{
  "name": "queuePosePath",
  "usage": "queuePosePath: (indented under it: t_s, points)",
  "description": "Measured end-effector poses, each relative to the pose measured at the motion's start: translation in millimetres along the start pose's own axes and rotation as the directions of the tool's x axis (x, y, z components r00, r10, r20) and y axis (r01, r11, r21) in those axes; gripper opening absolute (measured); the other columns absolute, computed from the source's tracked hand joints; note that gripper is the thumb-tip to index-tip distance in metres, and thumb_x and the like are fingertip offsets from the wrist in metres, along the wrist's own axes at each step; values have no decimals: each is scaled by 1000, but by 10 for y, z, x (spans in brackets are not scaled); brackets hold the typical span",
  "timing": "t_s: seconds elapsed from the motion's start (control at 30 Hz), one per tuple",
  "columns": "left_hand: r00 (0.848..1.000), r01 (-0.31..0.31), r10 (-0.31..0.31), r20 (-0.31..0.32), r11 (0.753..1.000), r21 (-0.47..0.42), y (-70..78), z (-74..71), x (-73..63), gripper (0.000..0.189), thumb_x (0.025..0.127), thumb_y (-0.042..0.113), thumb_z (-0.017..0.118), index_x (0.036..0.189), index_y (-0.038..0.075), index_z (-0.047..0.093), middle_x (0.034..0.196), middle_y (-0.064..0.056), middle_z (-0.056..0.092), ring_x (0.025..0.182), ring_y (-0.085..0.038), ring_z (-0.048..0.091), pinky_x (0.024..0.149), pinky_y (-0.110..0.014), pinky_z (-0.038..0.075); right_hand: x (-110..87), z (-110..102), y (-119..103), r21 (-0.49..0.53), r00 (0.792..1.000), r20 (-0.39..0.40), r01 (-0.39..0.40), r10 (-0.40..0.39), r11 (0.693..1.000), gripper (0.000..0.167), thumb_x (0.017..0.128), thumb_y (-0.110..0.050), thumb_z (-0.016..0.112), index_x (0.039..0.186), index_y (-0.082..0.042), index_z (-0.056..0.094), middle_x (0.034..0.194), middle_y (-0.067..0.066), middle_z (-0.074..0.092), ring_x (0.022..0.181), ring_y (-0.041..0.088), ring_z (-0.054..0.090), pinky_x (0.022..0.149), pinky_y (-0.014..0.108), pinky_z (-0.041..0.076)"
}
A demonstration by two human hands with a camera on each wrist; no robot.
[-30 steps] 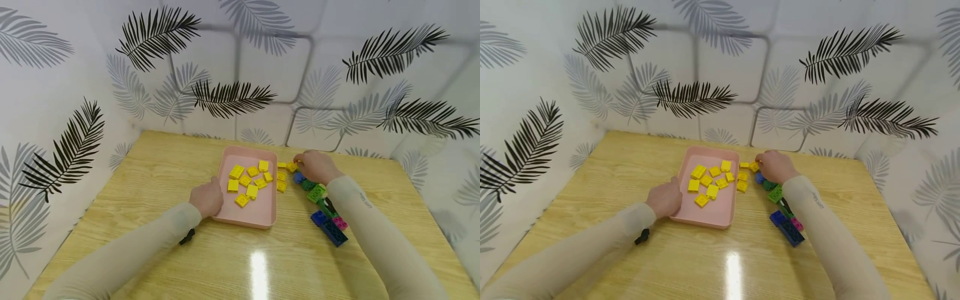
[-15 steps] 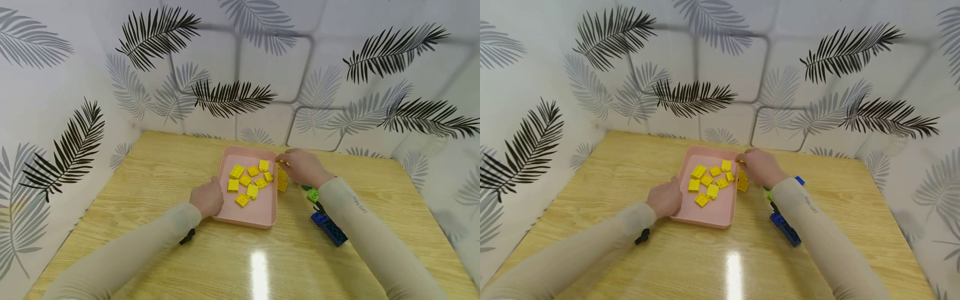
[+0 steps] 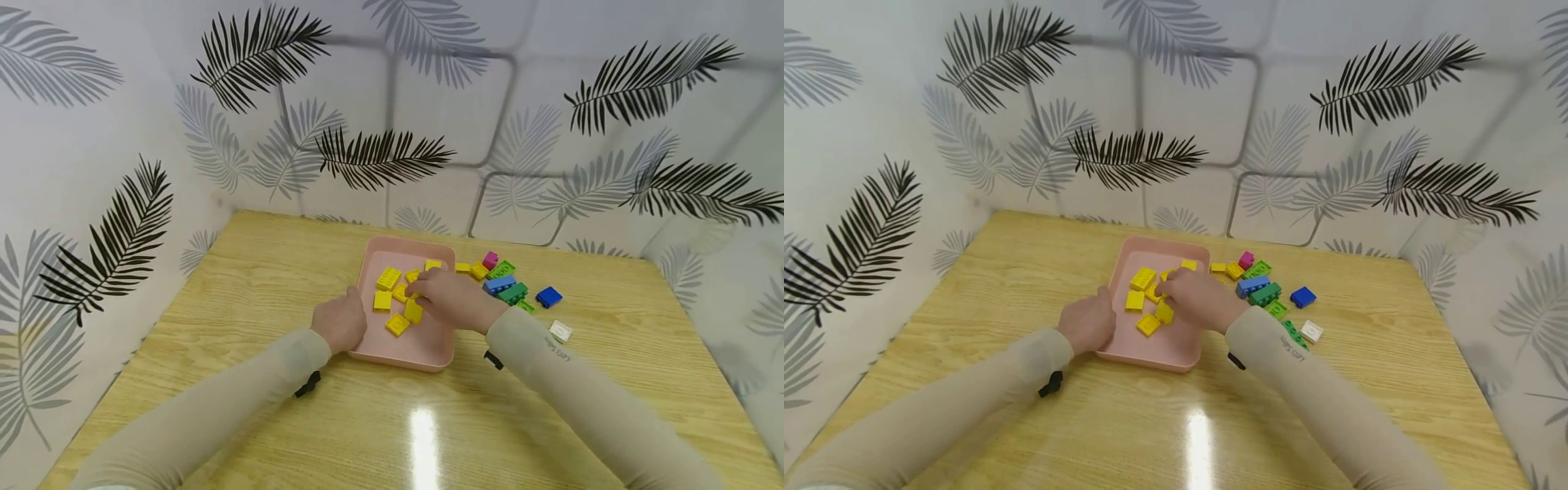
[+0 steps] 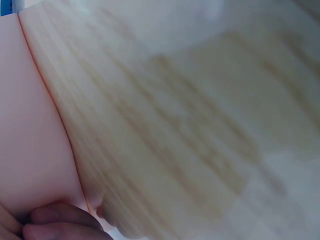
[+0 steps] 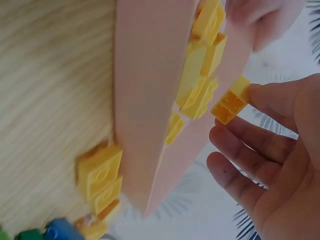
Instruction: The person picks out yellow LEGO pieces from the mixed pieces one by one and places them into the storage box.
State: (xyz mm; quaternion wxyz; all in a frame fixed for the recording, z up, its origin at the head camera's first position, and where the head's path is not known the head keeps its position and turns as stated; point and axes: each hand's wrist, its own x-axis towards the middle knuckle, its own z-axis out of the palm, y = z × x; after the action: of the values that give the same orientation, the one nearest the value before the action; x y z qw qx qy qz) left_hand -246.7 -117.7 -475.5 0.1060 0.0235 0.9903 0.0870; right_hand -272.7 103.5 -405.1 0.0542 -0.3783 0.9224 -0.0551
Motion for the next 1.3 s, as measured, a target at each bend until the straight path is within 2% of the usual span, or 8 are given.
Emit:
queuePosePath:
  t_s: [0.03,0.23,0.5,0.63,0.8,0.93,1.13,1.3]
  points:
    - [1000,-1,1,1,1000,-2,3,-7,-1,39,103,23,46,131,-4,45,73,-7,59,58,-19,58,51,-34,47,15,12,-37,-6,1000,3,17,-17,1000,26,97,-17,67,123,-16,73,123,2,71,118,25,63,99,41,53]
    - [1000,-3,3,-15,1000,8,12,-28,-19,41,102,23,48,132,-5,45,76,-8,60,62,-20,60,58,-38,52,114,65,-212,-15,994,-15,107,-107,994,27,96,-17,69,123,-18,72,121,-3,72,118,20,64,106,40,47]
    - [998,-37,37,-59,999,5,0,-11,-34,33,101,23,53,121,-3,48,69,-7,61,59,-20,61,55,-39,52,222,113,-381,-54,987,29,162,-160,985,28,95,-21,70,123,-21,71,116,-9,73,111,16,65,102,40,49]
    - [997,-42,41,-72,999,-8,-13,-12,-35,26,101,23,52,113,1,49,70,-8,61,59,-21,62,55,-39,52,257,131,-426,-52,983,25,184,-183,982,26,95,-21,70,122,-21,72,112,-10,73,102,15,64,93,41,51]
    - [995,-49,48,-83,999,-12,-24,-9,-38,27,101,25,53,112,1,50,72,-8,63,62,-21,64,56,-40,53,285,166,-455,-59,979,20,204,-203,977,25,95,-24,70,120,-22,72,113,-10,73,106,15,65,92,40,52]
    - [996,-50,49,-81,999,-8,-18,-9,-37,33,101,25,54,119,-2,50,72,-9,63,61,-21,64,56,-41,53,273,176,-454,-68,978,23,207,-206,976,24,95,-27,71,119,-23,72,114,-9,74,107,16,65,93,41,52]
    - [999,-30,30,-40,1000,2,-6,-14,-34,40,101,23,52,129,-5,47,71,-6,60,59,-18,60,54,-37,51,192,143,-379,-59,982,5,190,-190,980,25,94,-25,73,119,-21,73,114,-5,74,103,17,65,89,40,54]
    - [1000,-17,17,-17,1000,14,5,-15,-36,46,103,24,50,136,-6,43,70,-6,59,57,-17,58,52,-34,49,81,45,-252,-9,994,-15,104,-104,995,27,94,-22,72,121,-15,73,118,0,73,111,21,66,99,42,51]
